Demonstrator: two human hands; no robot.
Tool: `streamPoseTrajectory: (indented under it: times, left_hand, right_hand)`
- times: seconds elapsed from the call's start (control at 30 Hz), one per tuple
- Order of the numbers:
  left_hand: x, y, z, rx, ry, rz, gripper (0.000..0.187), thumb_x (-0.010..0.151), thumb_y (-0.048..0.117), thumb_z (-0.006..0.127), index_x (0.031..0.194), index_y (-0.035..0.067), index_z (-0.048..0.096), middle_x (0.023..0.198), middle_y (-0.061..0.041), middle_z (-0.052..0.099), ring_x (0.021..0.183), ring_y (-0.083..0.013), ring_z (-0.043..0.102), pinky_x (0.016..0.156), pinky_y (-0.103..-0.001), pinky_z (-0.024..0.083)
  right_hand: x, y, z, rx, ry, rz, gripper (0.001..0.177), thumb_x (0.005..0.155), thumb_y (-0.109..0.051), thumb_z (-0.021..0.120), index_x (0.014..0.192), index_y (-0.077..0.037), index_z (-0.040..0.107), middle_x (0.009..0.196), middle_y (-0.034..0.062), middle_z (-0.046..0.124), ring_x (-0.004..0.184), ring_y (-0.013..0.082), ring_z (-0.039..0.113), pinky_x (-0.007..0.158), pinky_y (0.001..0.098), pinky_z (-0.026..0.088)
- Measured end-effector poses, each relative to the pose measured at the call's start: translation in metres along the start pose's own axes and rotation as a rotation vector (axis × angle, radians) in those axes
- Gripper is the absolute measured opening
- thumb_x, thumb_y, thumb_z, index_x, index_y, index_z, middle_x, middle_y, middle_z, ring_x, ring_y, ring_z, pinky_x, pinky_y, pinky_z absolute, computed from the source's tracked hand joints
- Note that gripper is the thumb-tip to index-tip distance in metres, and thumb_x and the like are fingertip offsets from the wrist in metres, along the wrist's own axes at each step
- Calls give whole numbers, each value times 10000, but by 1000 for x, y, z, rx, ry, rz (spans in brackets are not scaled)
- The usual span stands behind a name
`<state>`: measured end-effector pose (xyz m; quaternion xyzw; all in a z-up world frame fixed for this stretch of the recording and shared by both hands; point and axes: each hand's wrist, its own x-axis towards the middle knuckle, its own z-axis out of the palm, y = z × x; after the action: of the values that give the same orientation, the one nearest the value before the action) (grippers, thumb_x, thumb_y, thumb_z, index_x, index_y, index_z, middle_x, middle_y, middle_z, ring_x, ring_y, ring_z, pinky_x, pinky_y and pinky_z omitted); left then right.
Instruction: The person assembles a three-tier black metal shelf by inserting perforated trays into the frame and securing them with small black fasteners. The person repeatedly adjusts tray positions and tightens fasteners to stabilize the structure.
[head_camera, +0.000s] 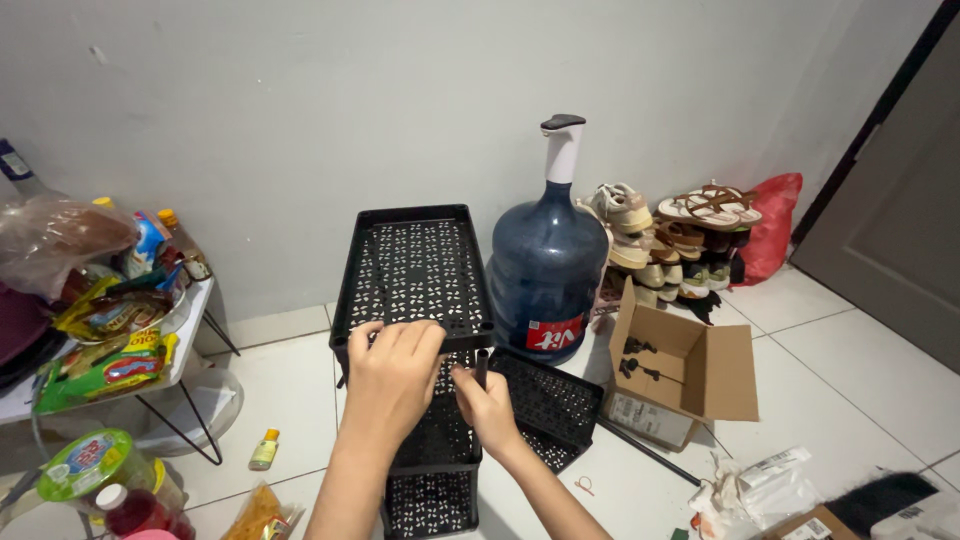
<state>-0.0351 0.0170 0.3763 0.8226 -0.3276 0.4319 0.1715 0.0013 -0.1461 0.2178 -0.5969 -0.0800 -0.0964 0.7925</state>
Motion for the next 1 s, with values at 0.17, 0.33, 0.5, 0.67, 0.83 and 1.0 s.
streamPoseTrajectory:
  times: [0.17,0.33,0.5,0.67,0.83,1.0]
  left_hand:
    - [-1,-2,-5,-27,7,-23,257,792,178,759,1010,126,631,1015,12,694,959,-184,655,977,-473,413]
    - [0,-2,-5,-31,-24,8,280,779,164,753,1031,120,639,1044,14,700,970,-176,656,970,-469,413]
    - [-2,-2,-3,11,-24,32,235,812,152,729,1031,123,649,1048,15,698,977,-182,654,973,-468,414]
    - [-3,-2,-1,11,-26,30,242,808,133,711,1044,124,658,1060,18,697,988,-182,648,980,-477,413]
    - [-5,1,-2,8,7,48,331,762,75,689,1090,99,646,1087,-20,696,1021,-210,644,982,-486,409]
    - [-10,-5,3,-30,-89,12,357,788,27,686,1138,67,629,1107,-58,682,1074,-232,637,988,-458,425]
  right_hand:
    - [4,-11,-3,46,7,48,409,1017,-217,543,621,-115,518,494,-61,405,392,54,321,384,264,224]
    - [6,-7,-7,81,-8,26,440,1028,-220,542,604,-111,496,486,-55,403,382,56,317,369,257,215]
    - [6,3,-8,32,-30,11,438,1027,-211,544,605,-101,502,504,-47,433,402,69,347,386,272,242]
    - [5,0,-11,72,-74,74,402,1032,-234,556,655,-108,500,523,-68,410,411,50,318,387,245,223]
    - [-9,-34,-17,-89,-173,-33,295,1054,-356,467,1183,-94,432,956,54,524,794,130,500,654,272,402]
    - [4,-121,-8,-441,119,-388,709,1046,-450,308,1605,-35,171,1520,230,425,1387,340,430,1157,451,319]
